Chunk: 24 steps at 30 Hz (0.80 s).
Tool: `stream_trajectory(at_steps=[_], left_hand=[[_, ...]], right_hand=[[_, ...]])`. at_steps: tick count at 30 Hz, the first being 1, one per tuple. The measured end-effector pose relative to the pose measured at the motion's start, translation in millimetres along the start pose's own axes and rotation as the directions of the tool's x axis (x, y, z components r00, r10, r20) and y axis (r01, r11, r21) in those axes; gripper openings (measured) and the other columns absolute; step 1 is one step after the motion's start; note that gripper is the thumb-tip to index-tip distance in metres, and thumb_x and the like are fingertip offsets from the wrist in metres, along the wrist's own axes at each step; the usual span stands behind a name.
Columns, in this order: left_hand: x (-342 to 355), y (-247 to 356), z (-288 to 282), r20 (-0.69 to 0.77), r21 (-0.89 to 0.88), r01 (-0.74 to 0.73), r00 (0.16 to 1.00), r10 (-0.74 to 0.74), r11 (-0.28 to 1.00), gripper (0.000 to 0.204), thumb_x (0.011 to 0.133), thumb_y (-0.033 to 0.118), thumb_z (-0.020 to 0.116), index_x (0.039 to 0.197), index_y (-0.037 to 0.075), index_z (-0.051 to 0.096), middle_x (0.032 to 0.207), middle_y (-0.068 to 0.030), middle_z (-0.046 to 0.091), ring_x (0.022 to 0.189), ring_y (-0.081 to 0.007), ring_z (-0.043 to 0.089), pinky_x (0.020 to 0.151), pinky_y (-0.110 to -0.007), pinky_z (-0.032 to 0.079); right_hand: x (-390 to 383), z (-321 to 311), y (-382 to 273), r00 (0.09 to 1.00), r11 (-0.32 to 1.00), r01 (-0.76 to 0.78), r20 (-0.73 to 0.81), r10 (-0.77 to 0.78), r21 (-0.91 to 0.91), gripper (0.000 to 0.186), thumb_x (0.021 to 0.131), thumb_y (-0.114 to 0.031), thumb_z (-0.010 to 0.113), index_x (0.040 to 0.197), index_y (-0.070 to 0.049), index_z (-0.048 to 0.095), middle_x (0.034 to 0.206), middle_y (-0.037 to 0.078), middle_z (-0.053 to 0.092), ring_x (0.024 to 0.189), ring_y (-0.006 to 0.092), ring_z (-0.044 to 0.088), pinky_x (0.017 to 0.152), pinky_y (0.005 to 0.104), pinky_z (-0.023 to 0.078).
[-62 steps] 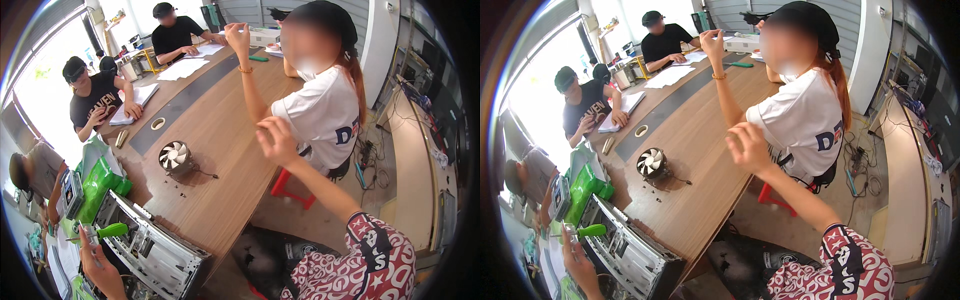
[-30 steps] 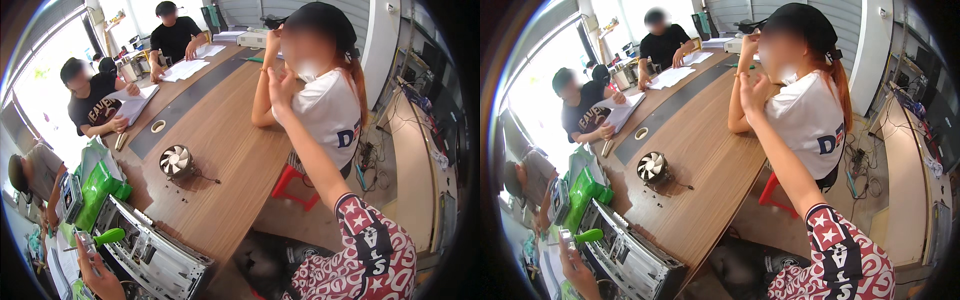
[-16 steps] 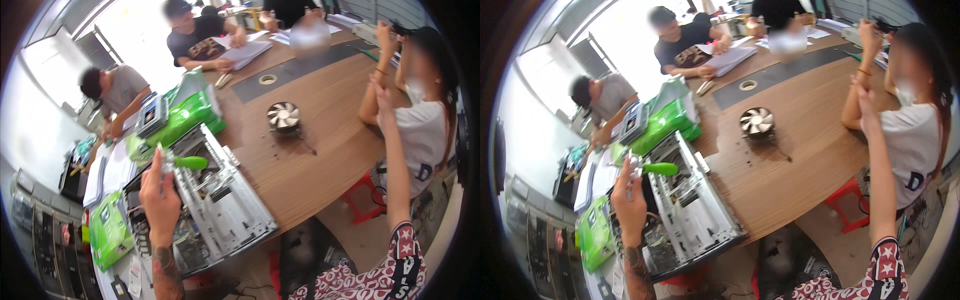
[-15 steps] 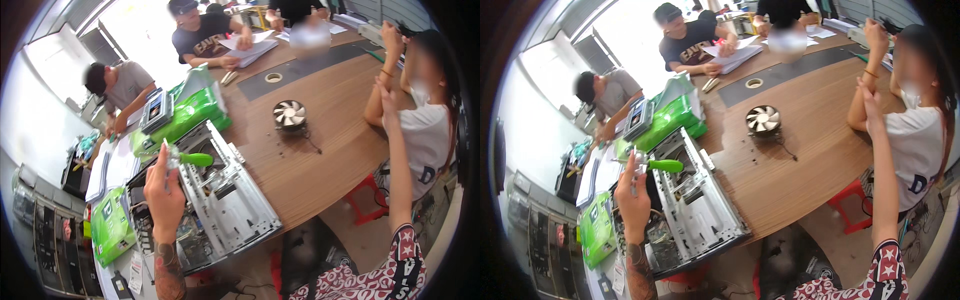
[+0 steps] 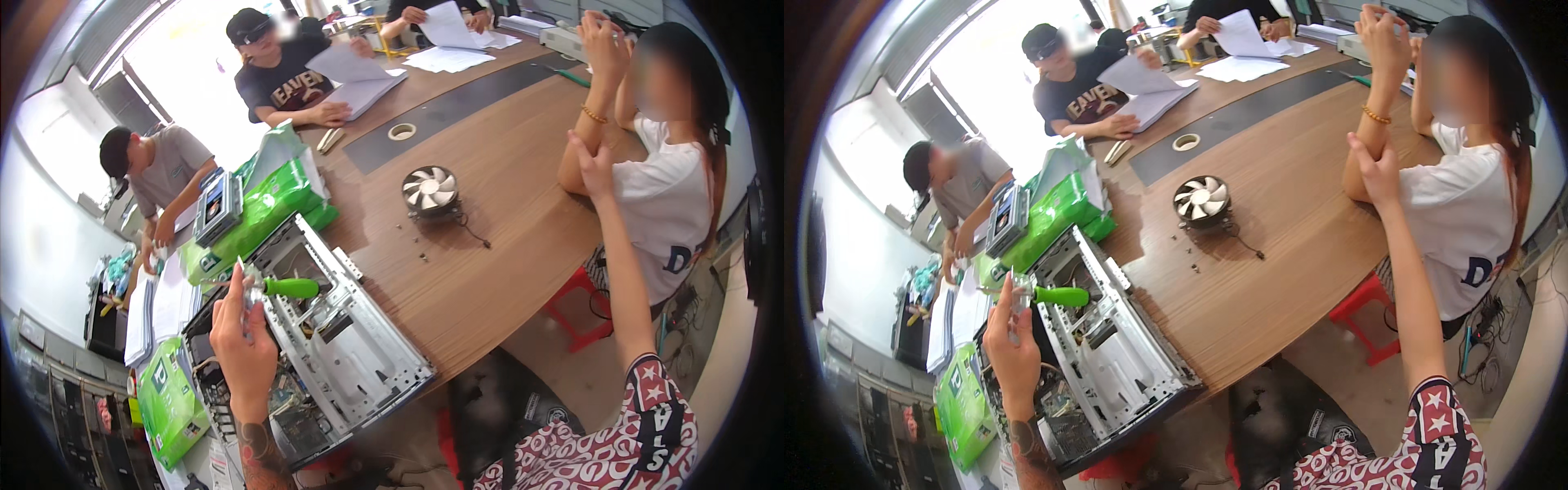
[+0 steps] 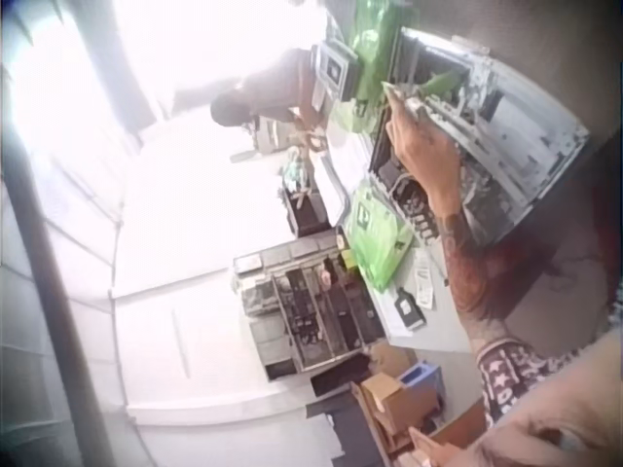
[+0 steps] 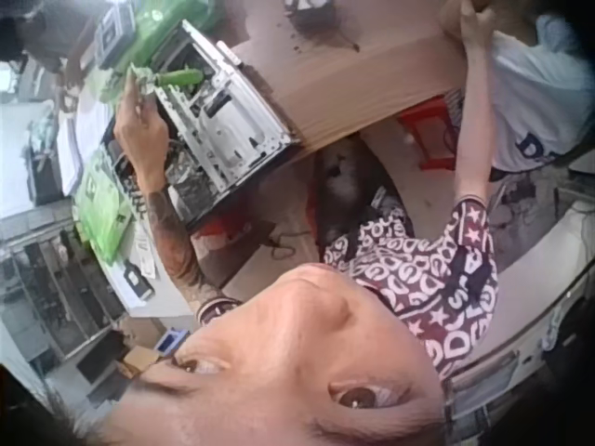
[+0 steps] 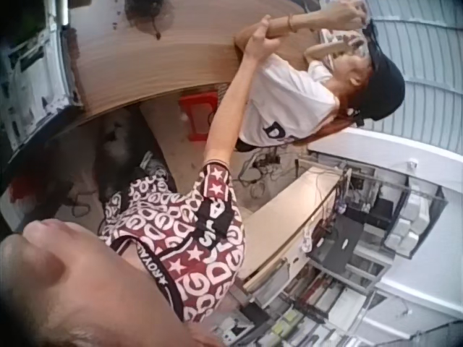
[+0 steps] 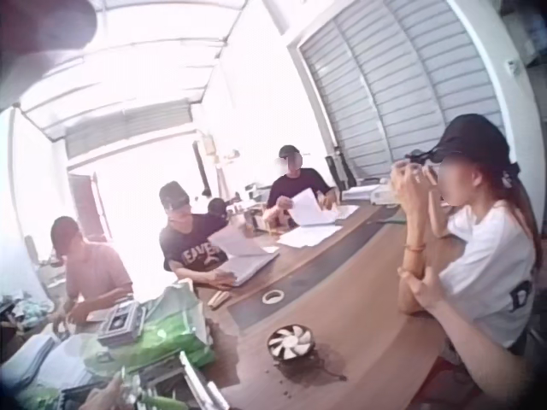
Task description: The person uses a screwdriver to remove and reinstall a fan and a metal bracket inside a computer chassis, while also handling a plastic bag.
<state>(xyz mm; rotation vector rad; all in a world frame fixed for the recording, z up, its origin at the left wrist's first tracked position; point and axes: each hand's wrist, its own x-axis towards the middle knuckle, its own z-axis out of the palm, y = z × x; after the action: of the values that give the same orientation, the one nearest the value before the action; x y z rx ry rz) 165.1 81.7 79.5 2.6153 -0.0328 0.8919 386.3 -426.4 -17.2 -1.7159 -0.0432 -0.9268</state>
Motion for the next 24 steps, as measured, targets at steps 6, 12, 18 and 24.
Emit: stream_trajectory(at_steps=[6, 12, 18, 24], left_hand=[[-6, -10, -1, 0.005, 0.015, -0.052, 0.999, 0.051, 0.999, 0.055, 0.086, -0.008, 0.051, 0.14, 0.004, 0.051, 0.107, -0.0161, 0.067, 0.088, -0.0289, 0.06, 0.074, -0.036, 0.048], [-4, 12, -2, 0.044, 0.08, -0.102, 0.994, 0.099, 0.992, 0.039, 0.093, 0.002, 0.055, 0.132, 0.002, 0.058, 0.114, -0.0198, 0.067, 0.095, -0.0277, 0.067, 0.076, -0.034, 0.051], [-3, 16, -3, 0.051, 0.052, -0.035, 0.998, 0.032, 0.998, 0.038, 0.093, 0.0, 0.055, 0.13, 0.001, 0.059, 0.113, -0.0191, 0.068, 0.092, -0.0261, 0.066, 0.073, -0.032, 0.05], [-4, 11, -6, 0.065, 0.073, -0.008, 0.998, 0.003, 0.997, 0.04, 0.093, 0.0, 0.055, 0.132, 0.003, 0.059, 0.11, -0.0168, 0.069, 0.085, -0.0239, 0.065, 0.07, -0.031, 0.049]], right_hand=[[-11, 8, -9, 0.972, 0.949, -0.233, -0.084, 0.22, -0.214, 0.043, 0.083, -0.043, 0.073, 0.083, -0.001, 0.065, 0.073, 0.005, 0.064, 0.067, 0.0189, 0.062, 0.061, 0.0365, 0.049], [-10, -5, -12, 0.998, 0.986, -0.056, 0.045, 0.05, 0.155, 0.046, 0.085, -0.04, 0.072, 0.104, 0.0, 0.06, 0.095, 0.008, 0.065, 0.086, 0.0157, 0.061, 0.075, 0.0301, 0.047], [-14, -9, -15, 0.994, 0.929, -0.101, 0.074, 0.08, 0.356, 0.04, 0.094, -0.032, 0.063, 0.117, 0.0, 0.057, 0.102, 0.007, 0.065, 0.097, 0.0142, 0.059, 0.088, 0.0276, 0.045], [-15, -6, -11, 0.997, 0.951, -0.06, 0.059, 0.044, 0.302, 0.039, 0.095, -0.027, 0.062, 0.122, 0.001, 0.054, 0.11, 0.008, 0.064, 0.103, 0.015, 0.059, 0.092, 0.0284, 0.045]])
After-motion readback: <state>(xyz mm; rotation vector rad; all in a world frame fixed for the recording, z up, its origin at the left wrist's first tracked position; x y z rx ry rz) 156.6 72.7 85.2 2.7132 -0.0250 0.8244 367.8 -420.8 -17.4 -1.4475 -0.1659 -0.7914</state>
